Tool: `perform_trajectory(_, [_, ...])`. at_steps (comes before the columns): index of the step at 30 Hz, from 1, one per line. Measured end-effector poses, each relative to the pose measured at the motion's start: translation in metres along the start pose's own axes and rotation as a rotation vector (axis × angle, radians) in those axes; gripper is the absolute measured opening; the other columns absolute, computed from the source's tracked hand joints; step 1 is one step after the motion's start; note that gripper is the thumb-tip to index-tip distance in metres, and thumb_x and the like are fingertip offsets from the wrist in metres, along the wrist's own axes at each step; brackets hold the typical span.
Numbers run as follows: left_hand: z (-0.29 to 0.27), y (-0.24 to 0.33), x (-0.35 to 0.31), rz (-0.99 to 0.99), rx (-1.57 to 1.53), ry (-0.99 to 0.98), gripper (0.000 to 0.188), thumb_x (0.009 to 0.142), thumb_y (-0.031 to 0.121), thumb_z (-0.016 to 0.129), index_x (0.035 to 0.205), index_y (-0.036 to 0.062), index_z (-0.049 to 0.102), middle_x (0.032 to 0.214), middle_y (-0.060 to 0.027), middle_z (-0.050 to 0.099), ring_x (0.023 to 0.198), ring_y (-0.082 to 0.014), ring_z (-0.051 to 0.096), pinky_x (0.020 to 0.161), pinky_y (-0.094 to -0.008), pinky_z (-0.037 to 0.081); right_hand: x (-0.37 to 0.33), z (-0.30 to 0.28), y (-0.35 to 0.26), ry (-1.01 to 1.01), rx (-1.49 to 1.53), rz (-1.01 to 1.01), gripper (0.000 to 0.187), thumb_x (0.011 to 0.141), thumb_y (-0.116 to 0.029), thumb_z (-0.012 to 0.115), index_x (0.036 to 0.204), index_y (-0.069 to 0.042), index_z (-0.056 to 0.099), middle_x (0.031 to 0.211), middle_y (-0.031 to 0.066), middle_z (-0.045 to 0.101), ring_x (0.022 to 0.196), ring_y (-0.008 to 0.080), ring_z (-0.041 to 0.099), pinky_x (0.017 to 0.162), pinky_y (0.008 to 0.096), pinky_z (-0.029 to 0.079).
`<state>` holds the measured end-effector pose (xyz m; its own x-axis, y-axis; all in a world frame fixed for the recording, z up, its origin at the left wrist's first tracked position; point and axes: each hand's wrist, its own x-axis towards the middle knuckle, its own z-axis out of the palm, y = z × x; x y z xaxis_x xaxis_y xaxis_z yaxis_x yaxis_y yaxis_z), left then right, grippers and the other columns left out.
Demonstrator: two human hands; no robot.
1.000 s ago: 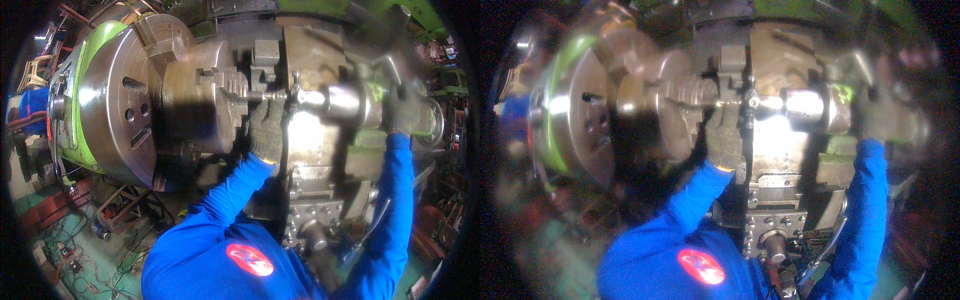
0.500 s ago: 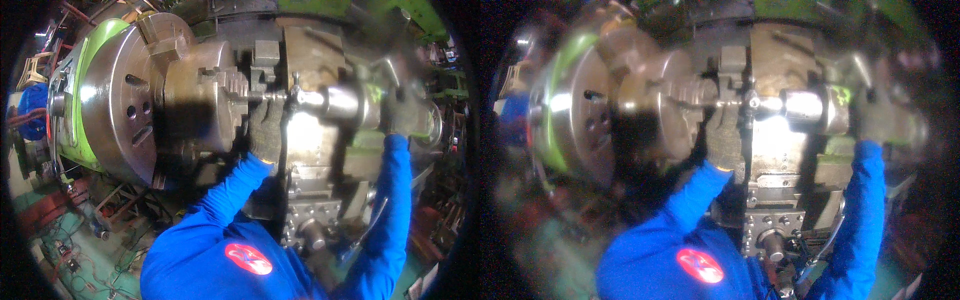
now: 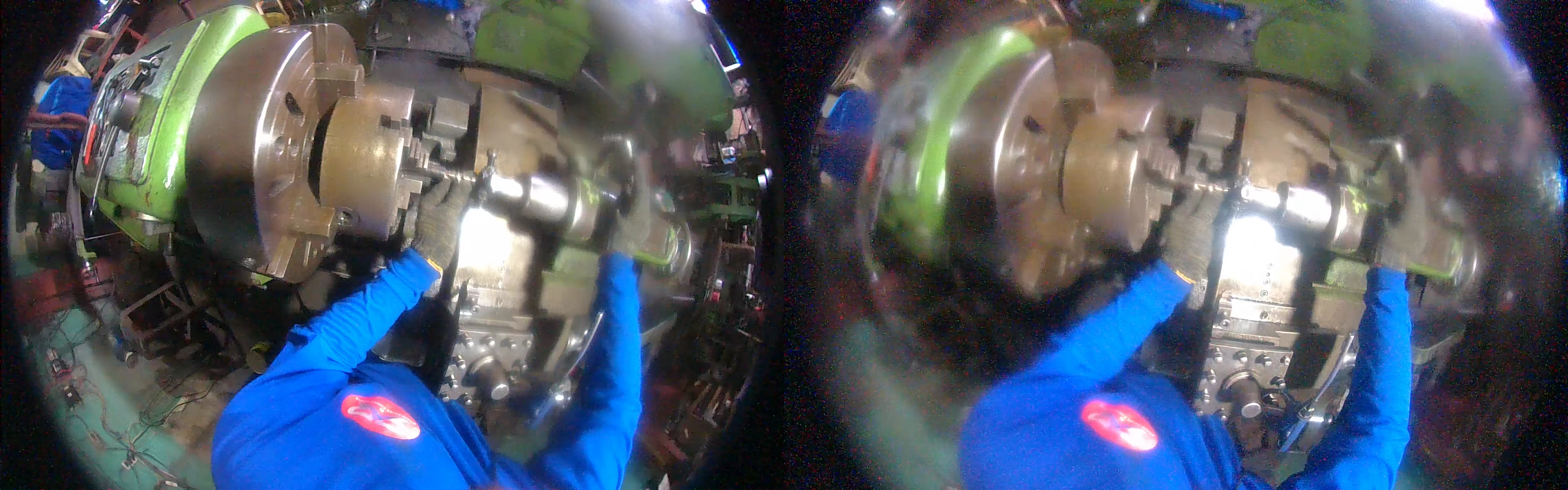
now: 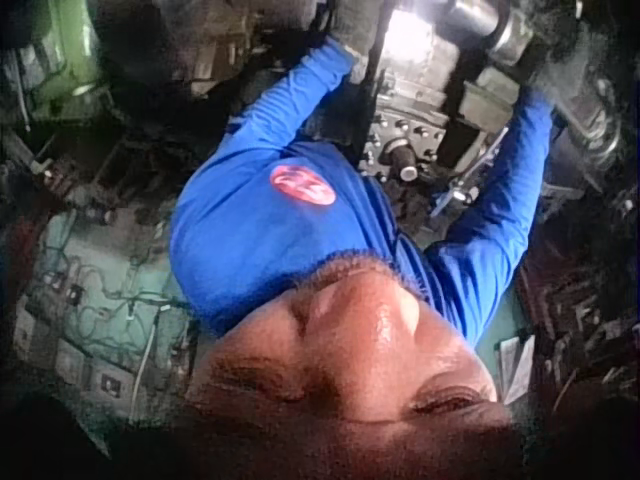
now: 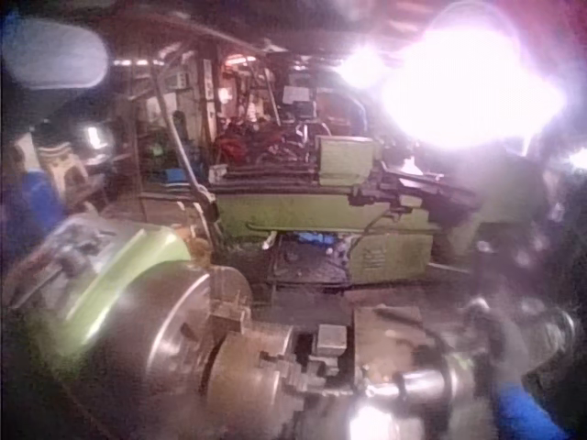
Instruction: The person operates a green metal lathe, using a wrench to tighten bolts on the chuck and adjusting the tool post. The person wears gloves and a blue long-sleeved shirt while working on the machine in a workshop.
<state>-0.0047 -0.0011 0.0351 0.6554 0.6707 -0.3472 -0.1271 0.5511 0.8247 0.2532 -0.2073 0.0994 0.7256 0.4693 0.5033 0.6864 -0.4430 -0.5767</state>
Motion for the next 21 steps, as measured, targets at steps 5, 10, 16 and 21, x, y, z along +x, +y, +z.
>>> perform_trajectory(5, [-0.011,-0.013,0.006,0.458,0.536,-0.037,0.019,0.106,0.019,0.06,0.11,0.0032,0.068,0.103,-0.0061,0.069,0.095,-0.018,0.065,0.082,-0.0341,0.055,-0.002,0.012,-0.078,-0.286,-0.135,-0.075,0.043,0.094,-0.015,0.063,0.135,-0.005,0.066,0.14,0.0173,0.06,0.124,0.0317,0.06,0.107,0.0414,0.047])
perform_trajectory(10, [-0.025,-0.07,0.029,0.151,0.01,-0.006,0.026,0.109,0.018,0.054,0.125,0.002,0.066,0.106,-0.0082,0.071,0.097,-0.0202,0.067,0.084,-0.0336,0.056,-0.001,0.053,-0.143,-0.343,-0.104,-0.246,0.048,0.079,-0.039,0.083,0.116,-0.01,0.073,0.104,0.0185,0.062,0.099,0.0402,0.062,0.085,0.0498,0.051])
perform_trajectory(16, [-0.013,-0.022,0.003,0.02,0.011,-0.001,0.031,0.109,0.019,0.052,0.132,0.0016,0.062,0.11,-0.0098,0.07,0.101,-0.021,0.066,0.088,-0.0338,0.054,0.007,0.083,-0.157,-0.612,-0.128,-0.303,0.051,0.078,-0.034,0.085,0.119,-0.008,0.071,0.116,0.021,0.059,0.106,0.0401,0.06,0.091,0.0481,0.051])
perform_trajectory(21, [-0.013,-0.019,-0.005,0.011,0.018,-0.021,0.032,0.109,0.019,0.05,0.134,0.0015,0.061,0.114,-0.0106,0.068,0.105,-0.0218,0.064,0.092,-0.0346,0.052,0.005,0.095,-0.157,-0.629,-0.138,-0.399,0.055,0.071,-0.037,0.087,0.115,-0.008,0.072,0.11,0.0209,0.059,0.104,0.0405,0.057,0.09,0.049,0.048])
